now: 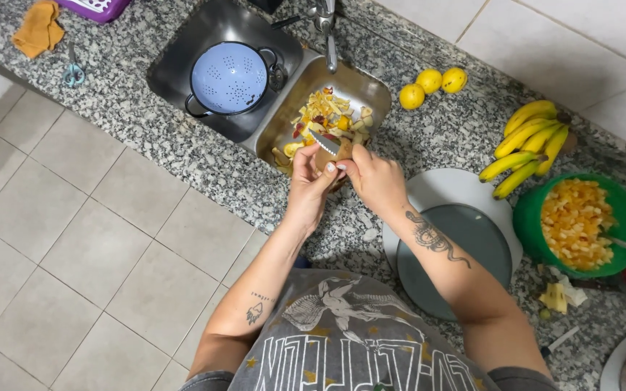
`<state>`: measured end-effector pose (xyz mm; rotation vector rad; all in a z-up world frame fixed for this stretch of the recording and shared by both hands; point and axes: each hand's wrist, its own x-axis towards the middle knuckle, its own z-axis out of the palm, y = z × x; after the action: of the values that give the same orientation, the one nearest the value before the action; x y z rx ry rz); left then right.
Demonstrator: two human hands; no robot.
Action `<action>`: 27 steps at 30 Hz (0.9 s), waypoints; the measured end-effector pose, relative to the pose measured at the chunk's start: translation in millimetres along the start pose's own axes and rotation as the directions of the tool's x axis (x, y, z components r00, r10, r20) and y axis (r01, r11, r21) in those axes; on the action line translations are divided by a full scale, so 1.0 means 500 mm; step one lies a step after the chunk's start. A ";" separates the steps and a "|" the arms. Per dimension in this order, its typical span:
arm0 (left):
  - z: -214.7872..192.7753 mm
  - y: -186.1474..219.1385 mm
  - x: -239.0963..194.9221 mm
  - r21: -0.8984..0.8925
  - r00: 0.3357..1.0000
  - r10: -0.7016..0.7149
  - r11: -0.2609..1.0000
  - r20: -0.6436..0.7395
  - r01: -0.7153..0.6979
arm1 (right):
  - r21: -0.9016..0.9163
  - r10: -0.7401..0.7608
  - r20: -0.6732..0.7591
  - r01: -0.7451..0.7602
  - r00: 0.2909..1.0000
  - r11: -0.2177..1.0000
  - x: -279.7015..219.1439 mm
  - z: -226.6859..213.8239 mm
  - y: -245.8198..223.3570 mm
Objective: The person transfers chopped fruit from a plate into a green bowl and mixes it with a spoon. They then peel a kiwi over the sink using a knife, wash the fruit under running water, and place the peeled kiwi on a plate.
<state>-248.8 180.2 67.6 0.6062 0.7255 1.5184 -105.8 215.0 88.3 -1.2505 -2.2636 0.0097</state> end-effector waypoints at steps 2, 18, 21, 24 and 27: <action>-0.023 -0.015 0.013 0.042 1.000 0.016 0.999 0.011 -0.016 | 0.042 0.027 0.000 -0.026 1.000 0.999 0.004 -0.004 -0.001; -0.068 0.066 0.030 0.124 0.850 -0.055 0.992 0.524 -0.013 | 0.364 0.007 0.311 -0.125 0.951 0.923 0.046 -0.135 -0.052; -0.085 0.046 0.036 0.109 0.857 -0.042 0.994 0.513 -0.017 | 0.298 0.008 0.277 -0.093 0.961 0.950 0.046 -0.131 -0.053; -0.089 0.036 0.039 0.111 0.863 -0.045 0.994 0.504 -0.013 | 0.258 -0.009 0.253 -0.058 0.968 0.965 0.043 -0.128 -0.052; -0.111 0.011 0.042 0.117 0.880 -0.046 0.993 0.473 -0.011 | 0.225 -0.009 0.234 -0.045 0.972 0.973 0.037 -0.119 -0.048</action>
<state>-295.4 196.0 34.0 1.0157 0.4360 1.2418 -104.5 201.2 153.6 -1.1979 -2.3667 0.4342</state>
